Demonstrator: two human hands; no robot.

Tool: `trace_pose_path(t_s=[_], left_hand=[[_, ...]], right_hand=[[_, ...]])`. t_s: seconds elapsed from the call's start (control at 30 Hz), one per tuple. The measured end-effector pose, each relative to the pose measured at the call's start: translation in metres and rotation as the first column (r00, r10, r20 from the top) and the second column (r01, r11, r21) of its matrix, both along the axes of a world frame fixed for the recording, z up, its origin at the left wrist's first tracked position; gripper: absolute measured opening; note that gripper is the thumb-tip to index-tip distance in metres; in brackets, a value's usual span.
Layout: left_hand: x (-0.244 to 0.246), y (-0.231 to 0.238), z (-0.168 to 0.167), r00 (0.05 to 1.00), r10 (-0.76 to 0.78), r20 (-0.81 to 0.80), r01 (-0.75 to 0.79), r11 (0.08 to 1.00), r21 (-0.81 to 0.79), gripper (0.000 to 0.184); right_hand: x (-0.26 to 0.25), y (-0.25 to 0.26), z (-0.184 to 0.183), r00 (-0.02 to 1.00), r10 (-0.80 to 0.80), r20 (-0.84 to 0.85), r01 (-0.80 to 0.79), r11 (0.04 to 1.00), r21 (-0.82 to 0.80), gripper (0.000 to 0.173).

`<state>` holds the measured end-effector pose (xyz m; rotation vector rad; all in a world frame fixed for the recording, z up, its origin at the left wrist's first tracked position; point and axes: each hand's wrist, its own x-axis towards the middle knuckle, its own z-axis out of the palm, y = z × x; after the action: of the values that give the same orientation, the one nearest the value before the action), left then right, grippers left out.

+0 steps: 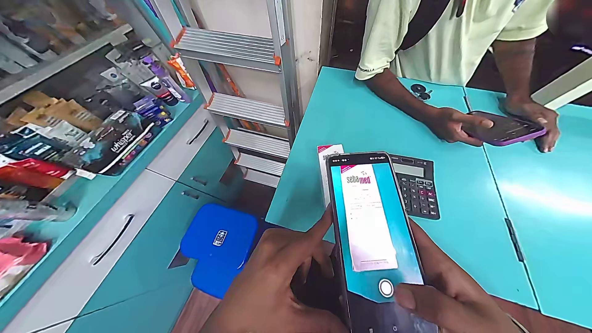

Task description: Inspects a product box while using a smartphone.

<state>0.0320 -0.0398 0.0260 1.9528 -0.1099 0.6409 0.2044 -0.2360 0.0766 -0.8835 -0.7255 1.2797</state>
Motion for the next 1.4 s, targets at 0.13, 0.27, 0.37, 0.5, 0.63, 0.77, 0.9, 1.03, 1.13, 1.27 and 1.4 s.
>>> trace_pose_path(t_s=[0.13, 0.27, 0.37, 0.5, 0.63, 0.77, 0.9, 1.03, 1.13, 1.27, 1.4], left_hand=[[0.003, 0.001, 0.0, 1.0, 0.003, -0.011, -0.003, 1.0, 0.011, 0.1], [0.007, 0.001, -0.002, 1.0, -0.004, -0.013, 0.004, 1.0, 0.011, 0.101], [0.011, 0.001, -0.007, 1.0, -0.023, 0.008, 0.023, 1.0, 0.005, 0.1], [0.031, 0.006, -0.023, 0.993, 0.115, -0.029, -0.113, 0.992, 0.065, 0.078], [0.076, 0.014, -0.033, 0.746, 0.611, -0.264, -0.388, 0.721, 0.574, 0.074], [0.138, 0.016, -0.049, 0.467, 0.711, -0.525, -0.278, 0.682, 0.676, 0.107], [0.166, 0.016, -0.049, 0.372, 0.66, -0.653, -0.281, 0.75, 0.598, 0.113], [0.137, 0.044, -0.061, 0.592, 0.475, -0.651, -0.409, 0.873, 0.265, 0.103], [0.109, 0.057, -0.075, 0.796, 0.206, -0.57, -0.374, 0.907, -0.193, 0.091], [0.084, 0.04, -0.079, 0.932, -0.003, -0.363, -0.253, 0.711, -0.656, 0.091], [0.077, 0.028, -0.073, 0.967, -0.12, -0.224, -0.104, 0.617, -0.78, 0.098]], right_hand=[[0.001, -0.001, -0.001, 1.0, -0.014, -0.005, 0.014, 1.0, -0.004, 0.065], [0.004, -0.002, -0.007, 0.999, -0.011, -0.03, 0.011, 1.0, 0.013, 0.063], [0.007, -0.004, -0.015, 0.997, -0.004, -0.077, 0.008, 0.999, 0.042, 0.064], [0.016, -0.021, -0.046, 0.974, -0.065, -0.219, 0.099, 0.984, 0.147, 0.07], [0.02, -0.04, -0.084, 0.908, -0.282, -0.31, 0.329, 0.938, 0.111, 0.073], [0.013, -0.047, -0.103, 0.798, -0.545, -0.255, 0.545, 0.835, -0.079, 0.092], [0.007, -0.048, -0.109, 0.752, -0.64, -0.159, 0.625, 0.768, -0.139, 0.1], [0.003, -0.044, -0.106, 0.705, -0.709, -0.03, 0.693, 0.698, -0.181, 0.096], [0.002, -0.04, -0.104, 0.655, -0.754, 0.055, 0.745, 0.632, -0.216, 0.091], [0.0, -0.035, -0.105, 0.647, -0.756, 0.103, 0.755, 0.616, -0.224, 0.086], [0.001, -0.039, -0.106, 0.683, -0.723, 0.098, 0.724, 0.655, -0.217, 0.085]])
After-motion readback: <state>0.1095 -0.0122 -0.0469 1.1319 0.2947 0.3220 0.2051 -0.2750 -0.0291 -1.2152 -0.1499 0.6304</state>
